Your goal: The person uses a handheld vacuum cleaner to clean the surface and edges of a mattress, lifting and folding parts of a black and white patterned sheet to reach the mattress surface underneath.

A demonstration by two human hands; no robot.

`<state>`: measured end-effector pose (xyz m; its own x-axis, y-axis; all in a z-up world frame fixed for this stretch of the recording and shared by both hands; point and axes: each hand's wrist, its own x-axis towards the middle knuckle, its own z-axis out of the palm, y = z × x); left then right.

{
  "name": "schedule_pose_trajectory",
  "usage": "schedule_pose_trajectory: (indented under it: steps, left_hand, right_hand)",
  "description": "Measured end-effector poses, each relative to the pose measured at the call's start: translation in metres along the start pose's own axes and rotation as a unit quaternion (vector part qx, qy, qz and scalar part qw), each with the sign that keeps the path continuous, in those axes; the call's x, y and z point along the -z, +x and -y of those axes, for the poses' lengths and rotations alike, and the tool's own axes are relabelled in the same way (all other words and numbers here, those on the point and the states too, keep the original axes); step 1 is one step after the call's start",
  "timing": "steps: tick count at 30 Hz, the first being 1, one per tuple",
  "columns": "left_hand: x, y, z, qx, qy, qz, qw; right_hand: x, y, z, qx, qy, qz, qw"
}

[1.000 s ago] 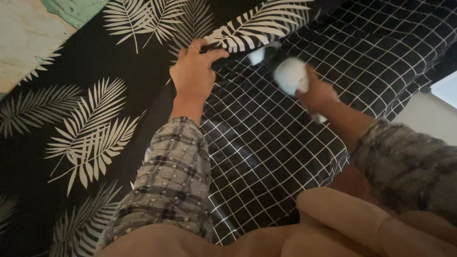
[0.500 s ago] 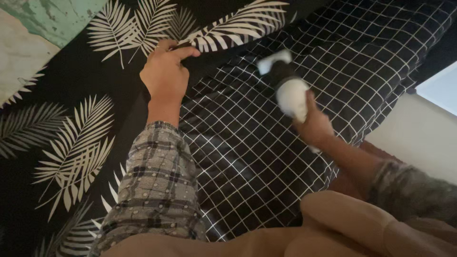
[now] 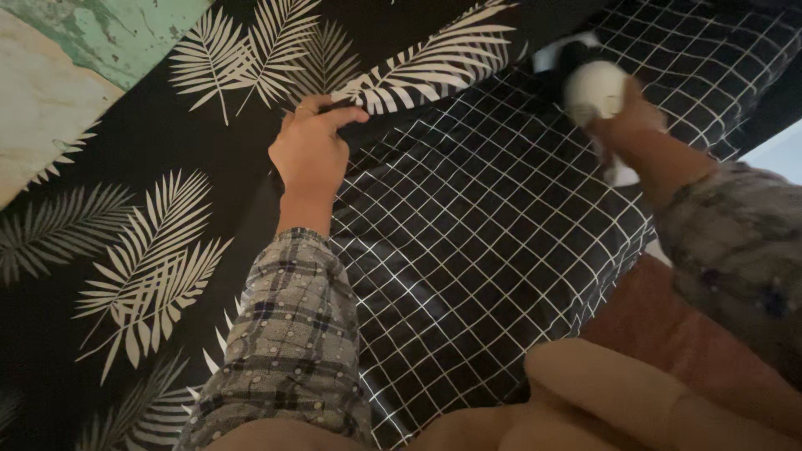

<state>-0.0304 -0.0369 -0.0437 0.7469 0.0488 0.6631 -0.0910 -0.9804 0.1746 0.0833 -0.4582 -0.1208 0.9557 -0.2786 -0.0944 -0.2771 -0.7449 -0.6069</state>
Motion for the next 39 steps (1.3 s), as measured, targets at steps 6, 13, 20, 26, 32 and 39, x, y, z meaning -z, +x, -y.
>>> schedule_pose_trajectory:
  steps: [6, 13, 20, 26, 32, 39]
  left_hand:
    - [-0.002, -0.007, -0.009, -0.002, -0.015, 0.005, 1.000]
    - [-0.002, -0.018, -0.018, 0.010, -0.031, 0.021, 0.999]
    - [-0.012, -0.029, -0.024, 0.000, -0.025, 0.019, 1.000]
    - [-0.011, -0.031, -0.025, 0.009, -0.021, 0.012, 1.000]
    - [-0.011, -0.035, -0.029, 0.027, -0.045, 0.041, 0.998]
    - [-0.012, -0.039, -0.034, 0.041, -0.050, 0.055, 0.996]
  right_hand:
    - [-0.014, -0.008, -0.070, -0.087, 0.041, -0.103, 0.990]
    - [-0.056, -0.060, -0.044, 0.013, 0.041, -0.104, 0.994]
    - [-0.071, -0.098, 0.018, 0.141, -0.006, 0.057, 0.988]
    - [-0.089, -0.152, 0.030, 0.129, -0.060, 0.171, 0.975]
    - [-0.098, -0.174, 0.018, 0.165, -0.068, 0.172, 0.969]
    - [-0.099, -0.122, 0.059, 0.158, -0.056, 0.200, 0.965]
